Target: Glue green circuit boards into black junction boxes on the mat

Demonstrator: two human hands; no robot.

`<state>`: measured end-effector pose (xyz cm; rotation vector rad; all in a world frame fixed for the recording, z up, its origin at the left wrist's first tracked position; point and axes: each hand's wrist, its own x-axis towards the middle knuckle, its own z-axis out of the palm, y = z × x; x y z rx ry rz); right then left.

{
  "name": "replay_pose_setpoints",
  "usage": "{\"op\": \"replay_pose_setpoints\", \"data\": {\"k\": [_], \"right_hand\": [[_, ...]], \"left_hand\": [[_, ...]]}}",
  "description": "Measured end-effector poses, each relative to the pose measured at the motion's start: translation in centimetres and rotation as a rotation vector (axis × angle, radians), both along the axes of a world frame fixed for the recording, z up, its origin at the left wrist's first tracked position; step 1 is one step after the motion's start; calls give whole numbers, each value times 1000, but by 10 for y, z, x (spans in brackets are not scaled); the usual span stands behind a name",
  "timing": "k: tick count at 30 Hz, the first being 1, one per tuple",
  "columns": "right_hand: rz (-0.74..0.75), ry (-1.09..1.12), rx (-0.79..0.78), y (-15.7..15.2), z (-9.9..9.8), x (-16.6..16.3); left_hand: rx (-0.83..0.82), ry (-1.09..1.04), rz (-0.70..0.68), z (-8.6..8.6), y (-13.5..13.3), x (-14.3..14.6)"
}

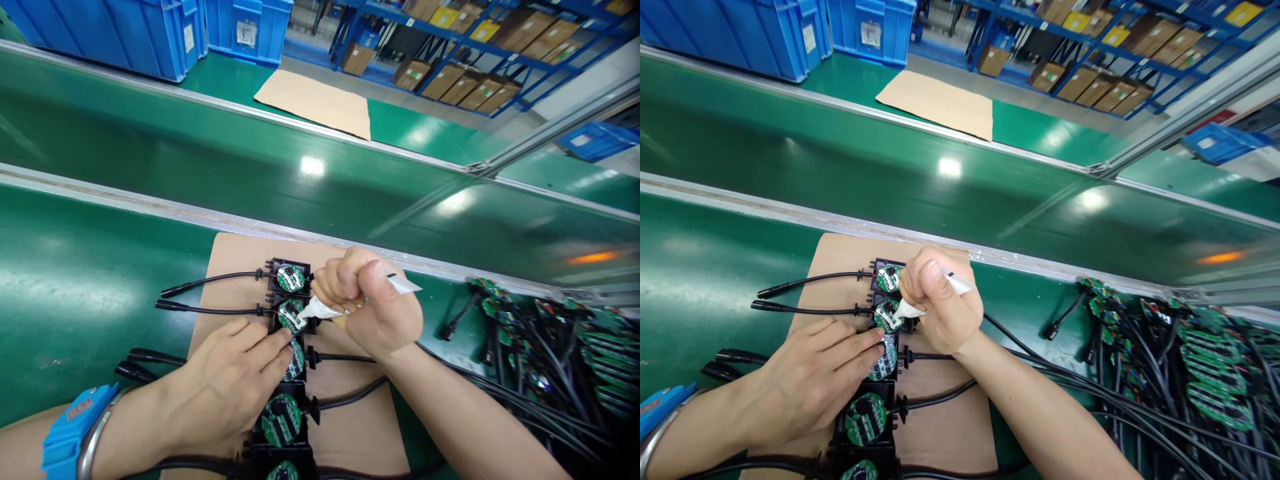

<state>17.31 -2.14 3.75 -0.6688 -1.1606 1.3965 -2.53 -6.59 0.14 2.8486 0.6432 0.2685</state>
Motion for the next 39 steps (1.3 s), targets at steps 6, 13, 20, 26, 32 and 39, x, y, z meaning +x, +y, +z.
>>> {"op": "replay_pose_setpoints", "data": {"k": [6, 13, 20, 26, 32, 39], "right_hand": [[-9, -16, 53, 6, -8, -2], [-9, -29, 11, -14, 8, 7], [22, -25, 5, -49, 10, -20], [-15, -85, 112, -48, -3, -27], [-24, -171, 102, -60, 1, -18], [-19, -172, 49, -74, -1, -12]], "left_hand": [[26, -95, 21, -10, 0, -1], [133, -169, -53, 8, -18, 0], [154, -30, -44, 4, -42, 4], [140, -57, -27, 15, -33, 3], [163, -92, -42, 14, -33, 2], [142, -91, -59, 14, -34, 0]]}}
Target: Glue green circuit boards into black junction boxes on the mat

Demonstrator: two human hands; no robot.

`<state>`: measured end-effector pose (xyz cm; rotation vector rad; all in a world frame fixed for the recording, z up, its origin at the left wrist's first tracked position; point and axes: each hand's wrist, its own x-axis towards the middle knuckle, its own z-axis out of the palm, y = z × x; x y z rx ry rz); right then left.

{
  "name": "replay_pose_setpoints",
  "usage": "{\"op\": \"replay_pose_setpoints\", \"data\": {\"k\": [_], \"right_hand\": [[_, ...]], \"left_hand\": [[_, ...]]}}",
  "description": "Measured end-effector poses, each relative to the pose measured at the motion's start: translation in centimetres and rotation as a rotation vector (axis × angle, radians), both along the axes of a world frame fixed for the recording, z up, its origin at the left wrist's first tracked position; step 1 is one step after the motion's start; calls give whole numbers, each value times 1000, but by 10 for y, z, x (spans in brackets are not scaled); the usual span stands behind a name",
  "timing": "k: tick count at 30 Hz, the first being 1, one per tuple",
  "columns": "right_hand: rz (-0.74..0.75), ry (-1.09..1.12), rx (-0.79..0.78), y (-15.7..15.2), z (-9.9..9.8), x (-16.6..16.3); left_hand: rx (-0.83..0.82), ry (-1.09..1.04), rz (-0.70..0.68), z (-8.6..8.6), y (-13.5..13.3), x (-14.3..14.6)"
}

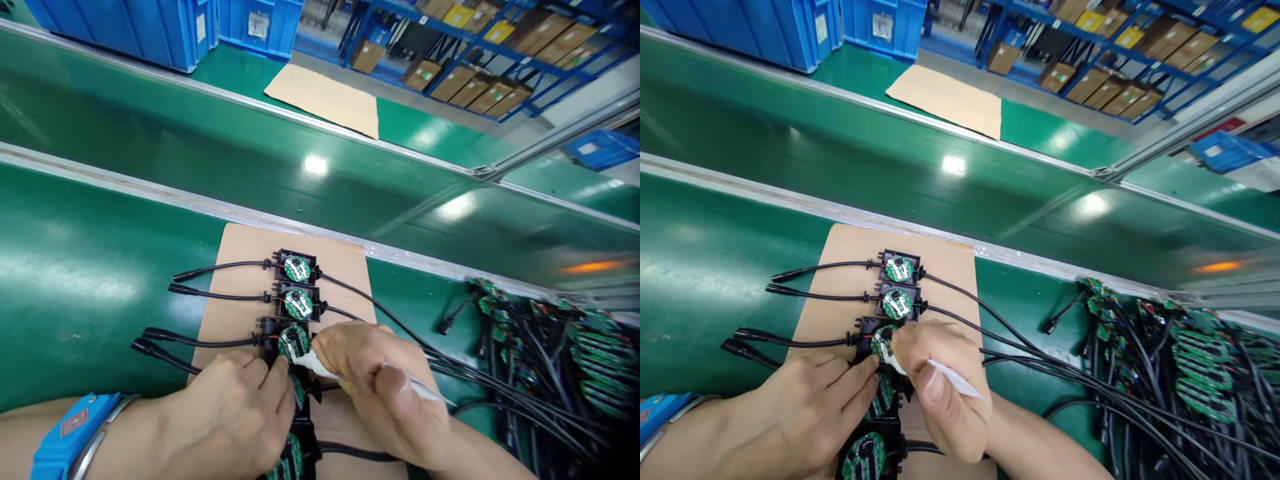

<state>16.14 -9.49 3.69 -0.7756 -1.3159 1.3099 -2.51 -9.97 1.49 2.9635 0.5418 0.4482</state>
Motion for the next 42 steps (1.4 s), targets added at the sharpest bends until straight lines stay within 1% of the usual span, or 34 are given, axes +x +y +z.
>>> {"op": "replay_pose_setpoints", "data": {"k": [4, 9, 13, 17, 19, 21, 23, 25, 27, 29, 31, 33, 37, 39, 42], "right_hand": [[-51, -29, -9, 1, -1, 6], [-53, 3, 2, 7, 0, 7], [-51, 27, 37, 13, 0, 3], [-66, 10, 85, 17, -7, 2], [-70, -3, 123, 16, -10, 4], [-67, 5, 147, 12, -8, 7], [-69, 31, 125, 4, -1, 10], [-68, 73, 59, -7, 8, 10], [-47, 106, 2, -18, 16, 7], [-6, 118, -21, -27, 17, 0], [30, 116, 2, -32, 13, -9], [56, 103, 44, -34, 7, -17], [64, 53, 127, -32, -4, -31], [40, 18, 160, -31, -6, -33], [37, -38, 190, -34, -7, -31]], "left_hand": [[-16, 32, -9, 1, 1, -2], [-8, 47, -14, -1, 0, -2], [-16, 58, -21, -1, -1, -3], [-28, 99, -34, -1, 1, -4], [-29, 103, -21, 1, 2, -4], [-37, 101, -12, 3, 2, -3], [-52, 79, -16, 6, -3, -4], [-58, 44, -30, 5, -14, -7], [-35, 4, -45, 0, -28, -11], [-21, 32, -66, -6, -42, -16], [-50, 107, -74, -10, -52, -22], [-112, 187, -75, -10, -56, -25], [-214, 272, -117, 1, -51, -28], [-247, 284, -126, 5, -50, -29], [-252, 249, -91, 5, -52, -31]]}}
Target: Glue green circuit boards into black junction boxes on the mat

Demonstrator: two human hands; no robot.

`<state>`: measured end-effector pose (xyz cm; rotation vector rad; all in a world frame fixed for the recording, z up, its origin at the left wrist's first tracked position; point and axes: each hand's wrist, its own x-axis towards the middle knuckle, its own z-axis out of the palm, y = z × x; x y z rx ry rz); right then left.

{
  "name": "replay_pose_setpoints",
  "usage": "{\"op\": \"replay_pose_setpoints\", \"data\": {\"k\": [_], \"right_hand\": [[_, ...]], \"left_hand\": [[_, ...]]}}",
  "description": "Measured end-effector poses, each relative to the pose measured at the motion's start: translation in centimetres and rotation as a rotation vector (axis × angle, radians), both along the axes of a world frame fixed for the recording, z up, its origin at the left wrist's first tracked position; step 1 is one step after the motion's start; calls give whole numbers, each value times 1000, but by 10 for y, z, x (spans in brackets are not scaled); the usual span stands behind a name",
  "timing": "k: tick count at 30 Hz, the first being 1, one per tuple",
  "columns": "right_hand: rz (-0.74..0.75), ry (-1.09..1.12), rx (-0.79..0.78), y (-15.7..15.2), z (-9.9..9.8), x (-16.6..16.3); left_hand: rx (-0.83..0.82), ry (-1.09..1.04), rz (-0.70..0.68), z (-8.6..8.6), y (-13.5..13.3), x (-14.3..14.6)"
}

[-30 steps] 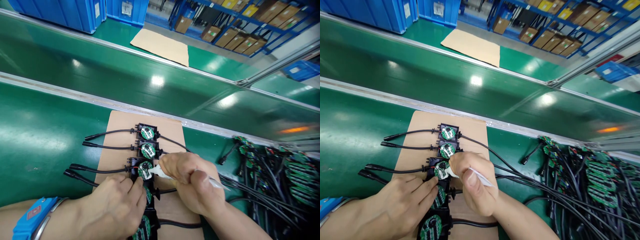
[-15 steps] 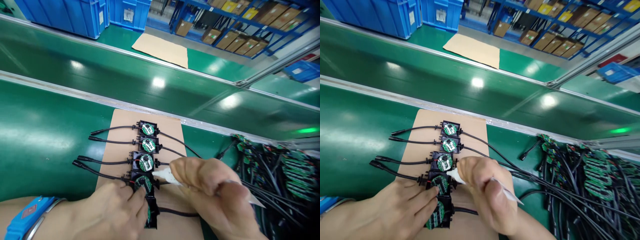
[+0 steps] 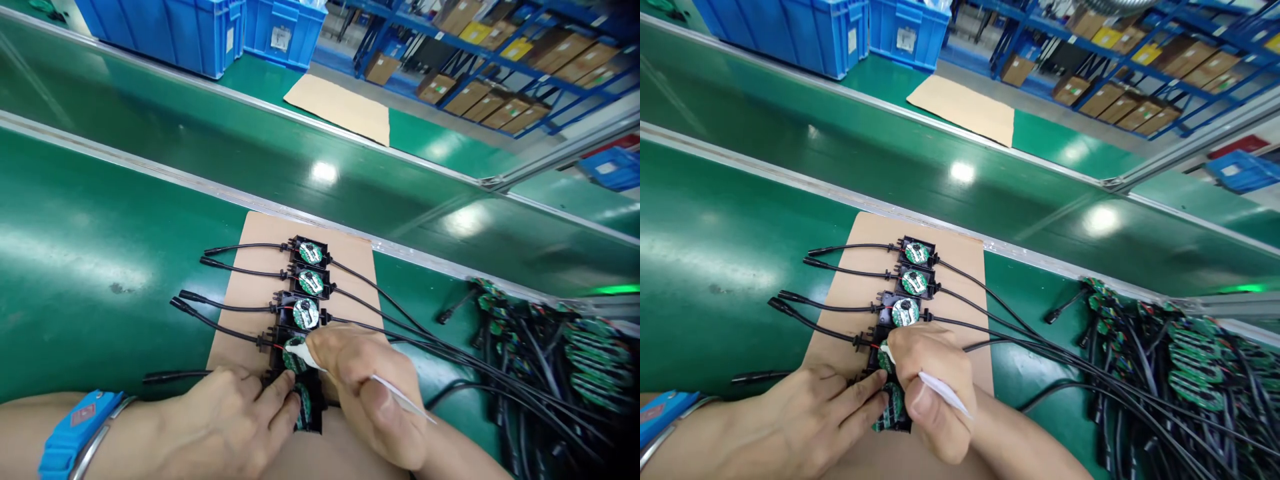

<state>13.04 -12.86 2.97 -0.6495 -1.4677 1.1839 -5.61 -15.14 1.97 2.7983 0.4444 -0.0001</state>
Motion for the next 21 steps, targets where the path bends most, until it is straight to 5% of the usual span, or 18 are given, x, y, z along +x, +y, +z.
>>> {"op": "replay_pose_setpoints", "data": {"k": [21], "right_hand": [[-13, -71, -62, -13, 7, 23]], "left_hand": [[36, -27, 11, 0, 0, -1]]}}
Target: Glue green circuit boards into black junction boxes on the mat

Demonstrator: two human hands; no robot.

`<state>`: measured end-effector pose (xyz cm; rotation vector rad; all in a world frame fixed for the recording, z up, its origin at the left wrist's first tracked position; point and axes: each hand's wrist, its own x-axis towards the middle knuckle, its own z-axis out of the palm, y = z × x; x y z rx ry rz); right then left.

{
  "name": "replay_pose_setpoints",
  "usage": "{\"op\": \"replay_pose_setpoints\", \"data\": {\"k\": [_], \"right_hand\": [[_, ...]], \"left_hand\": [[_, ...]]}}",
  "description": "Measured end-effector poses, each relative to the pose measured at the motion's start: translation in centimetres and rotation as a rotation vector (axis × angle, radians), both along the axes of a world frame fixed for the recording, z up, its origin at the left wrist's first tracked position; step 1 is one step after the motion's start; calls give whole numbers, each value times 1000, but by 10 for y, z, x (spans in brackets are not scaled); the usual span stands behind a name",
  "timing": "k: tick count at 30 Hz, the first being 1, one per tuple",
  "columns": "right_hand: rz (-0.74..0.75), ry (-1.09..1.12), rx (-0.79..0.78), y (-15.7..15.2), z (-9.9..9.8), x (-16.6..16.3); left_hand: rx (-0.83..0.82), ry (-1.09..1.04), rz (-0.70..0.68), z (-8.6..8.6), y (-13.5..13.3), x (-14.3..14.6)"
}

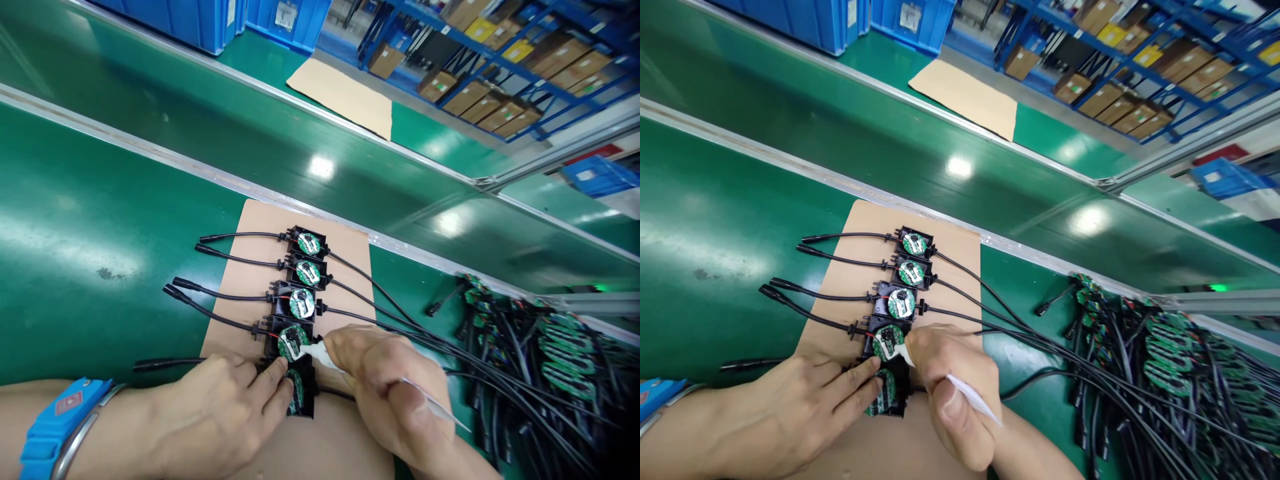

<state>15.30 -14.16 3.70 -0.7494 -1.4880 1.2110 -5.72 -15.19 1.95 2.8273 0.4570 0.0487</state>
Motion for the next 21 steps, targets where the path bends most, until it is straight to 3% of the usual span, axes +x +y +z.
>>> {"op": "replay_pose_setpoints", "data": {"k": [8, 14, 18, 21], "right_hand": [[1, -4, 72, 8, -12, 1], [-87, 46, -75, -13, 10, 2], [-66, 121, -175, -33, 18, -12], [-49, 161, -108, -38, 11, -25]], "left_hand": [[106, -111, -33, -2, -3, -6], [197, -210, -179, 3, -11, -16], [187, -285, -132, -3, -17, -12], [192, -357, -104, -8, -20, -8]]}}
